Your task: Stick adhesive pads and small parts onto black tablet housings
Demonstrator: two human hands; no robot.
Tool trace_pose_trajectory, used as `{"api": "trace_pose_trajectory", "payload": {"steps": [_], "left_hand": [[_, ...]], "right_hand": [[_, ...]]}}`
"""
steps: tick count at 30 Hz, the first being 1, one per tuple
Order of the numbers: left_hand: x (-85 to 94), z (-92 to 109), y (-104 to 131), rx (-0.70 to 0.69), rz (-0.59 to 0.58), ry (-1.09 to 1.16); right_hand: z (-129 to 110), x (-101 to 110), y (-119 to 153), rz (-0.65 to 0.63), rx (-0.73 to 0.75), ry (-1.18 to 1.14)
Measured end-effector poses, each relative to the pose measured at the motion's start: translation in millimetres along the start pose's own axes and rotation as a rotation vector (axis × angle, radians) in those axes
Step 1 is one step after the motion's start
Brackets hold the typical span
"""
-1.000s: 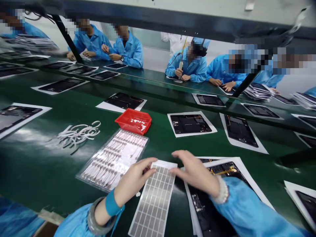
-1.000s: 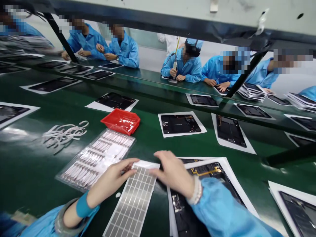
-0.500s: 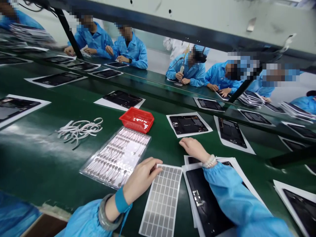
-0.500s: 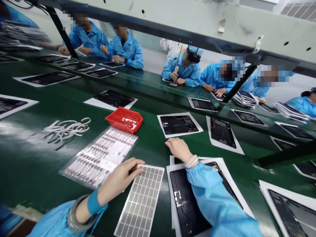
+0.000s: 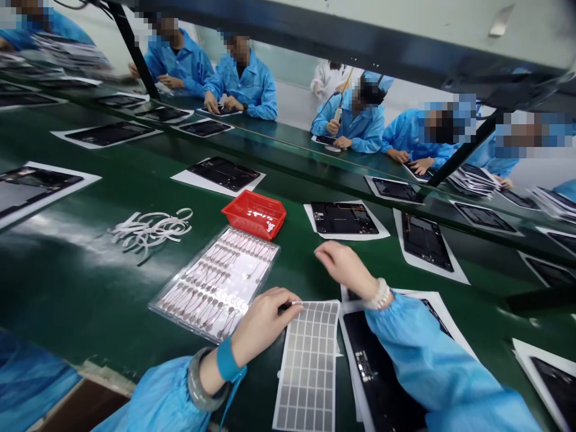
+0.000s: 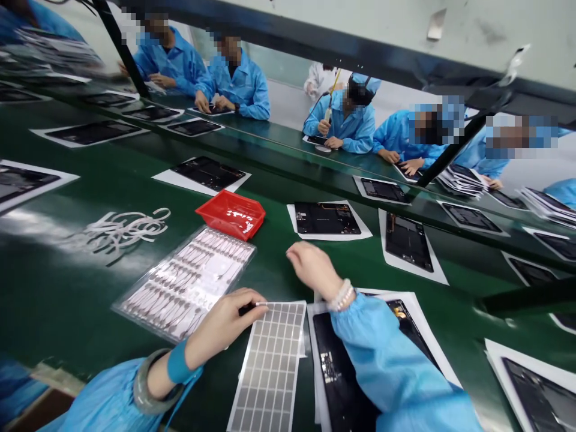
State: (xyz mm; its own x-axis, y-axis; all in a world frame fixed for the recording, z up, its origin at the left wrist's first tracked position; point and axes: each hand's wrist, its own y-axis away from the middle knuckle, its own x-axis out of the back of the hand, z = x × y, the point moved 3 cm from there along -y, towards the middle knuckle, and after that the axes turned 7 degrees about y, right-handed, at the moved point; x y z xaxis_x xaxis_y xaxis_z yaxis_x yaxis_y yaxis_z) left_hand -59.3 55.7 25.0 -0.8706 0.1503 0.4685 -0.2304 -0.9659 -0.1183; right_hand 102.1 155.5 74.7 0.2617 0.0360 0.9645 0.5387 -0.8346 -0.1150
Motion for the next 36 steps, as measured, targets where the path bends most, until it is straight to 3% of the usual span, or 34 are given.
{"api": "trace_pose_trajectory", "payload": {"steps": [5, 12, 15, 18, 21, 23, 25, 27, 30, 33, 36], "left_hand": [[-0.5, 3.5, 2.3, -0.029, -0.019, -0.055], [-3.1, 8.7, 1.9, -0.081, -0.073, -0.136], [-2.3, 7.2, 1.9, -0.092, -0.100, -0.140], [3.6, 4.6, 1.9, -0.133, -0.057, -0.226], [5.3, 12.7, 0.1, -0.271, 0.041, -0.473], [-5.6, 26.9, -0.3, -0.413, 0.039, -0.604], [-28.5, 43.6, 1.5, -0.576, -0.068, -0.644], [-57.6, 56.0, 5.5, -0.719, -0.227, -0.638], [-93.2, 58.3, 11.0, -0.803, -0.369, -0.663], [-107.9, 48.7, 14.1, -0.803, -0.429, -0.687], [-108.7, 40.5, 15.7, -0.791, -0.460, -0.710]], "right_hand": [[-51.6, 5.4, 49.5, -0.077, 0.225, -0.100], [-66.7, 1.0, 52.2, -0.072, 0.399, 0.225], [-68.2, 10.7, 58.8, -0.032, 0.433, 0.211], [-46.8, 37.0, 78.2, 0.084, 0.270, -0.067], [-1.3, 53.8, 112.4, 0.192, -0.079, -0.347], [26.4, 44.9, 139.6, 0.154, -0.274, -0.437], [43.2, 23.0, 163.9, 0.070, -0.405, -0.478], [48.2, -0.9, 181.6, 0.036, -0.488, -0.472], [41.0, -22.8, 194.5, 0.080, -0.564, -0.408], [31.2, -27.6, 197.3, 0.135, -0.619, -0.347], [26.6, -27.6, 197.3, 0.155, -0.659, -0.311]]}}
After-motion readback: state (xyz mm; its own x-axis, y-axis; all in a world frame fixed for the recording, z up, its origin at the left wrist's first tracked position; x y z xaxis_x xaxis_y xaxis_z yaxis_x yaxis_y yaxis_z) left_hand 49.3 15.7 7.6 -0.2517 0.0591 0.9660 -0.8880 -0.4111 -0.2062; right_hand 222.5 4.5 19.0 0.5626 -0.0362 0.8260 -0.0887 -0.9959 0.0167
